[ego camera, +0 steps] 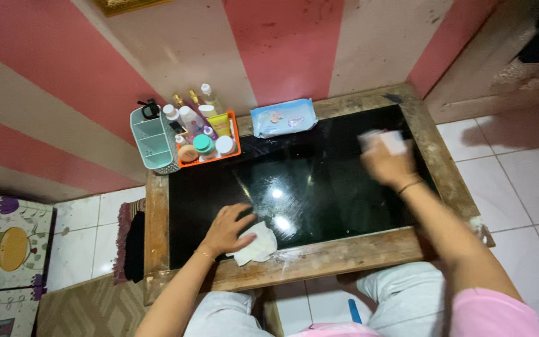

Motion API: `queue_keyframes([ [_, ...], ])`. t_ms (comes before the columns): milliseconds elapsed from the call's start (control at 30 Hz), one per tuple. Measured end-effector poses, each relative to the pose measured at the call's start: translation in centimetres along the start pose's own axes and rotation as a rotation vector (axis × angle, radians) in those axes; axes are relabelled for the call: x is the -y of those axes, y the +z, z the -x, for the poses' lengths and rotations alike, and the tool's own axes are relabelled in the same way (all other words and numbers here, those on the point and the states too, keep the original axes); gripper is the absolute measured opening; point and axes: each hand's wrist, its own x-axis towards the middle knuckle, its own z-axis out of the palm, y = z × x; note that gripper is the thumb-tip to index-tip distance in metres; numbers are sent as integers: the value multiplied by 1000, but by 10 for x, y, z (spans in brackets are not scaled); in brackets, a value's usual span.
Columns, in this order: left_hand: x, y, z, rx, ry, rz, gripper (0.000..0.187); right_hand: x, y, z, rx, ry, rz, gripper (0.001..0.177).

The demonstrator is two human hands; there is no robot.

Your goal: The person wipes a black tabletop and a gold-framed mirror using wet wipes. They repeatedly clean the table surface, then wipe the mirror, and return to the table, continuing to wipe until the end of the clip.

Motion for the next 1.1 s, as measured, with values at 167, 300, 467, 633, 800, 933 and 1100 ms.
queue_keyframes([
  [167, 3, 4, -7, -30, -53, -22, 43, -38, 45, -76, -266, 269, -120, 85],
  [300, 6, 9, -5, -116, -158, -76, 34, 118, 101, -55, -70, 29, -254, 100],
  [467, 3, 11, -1, -191, -233, -108, 31, 250, 100, 41, -129, -997, -322, 64],
  [633, 7, 10, 0, -212, -190, -129, 36, 138, 47, 2, 17, -649, 32, 46],
  [800, 7, 9, 0, -211, -181, -84, 32, 13, 37, -72, -304, 195, -122, 75],
  [933, 6, 10, -1, -239, -179, -81, 34, 93, 109, -96, -281, 275, -187, 95],
  [1100, 5, 10, -2, -254, -185, -100, 35, 251, 164, -96, -148, 61, -18, 91],
])
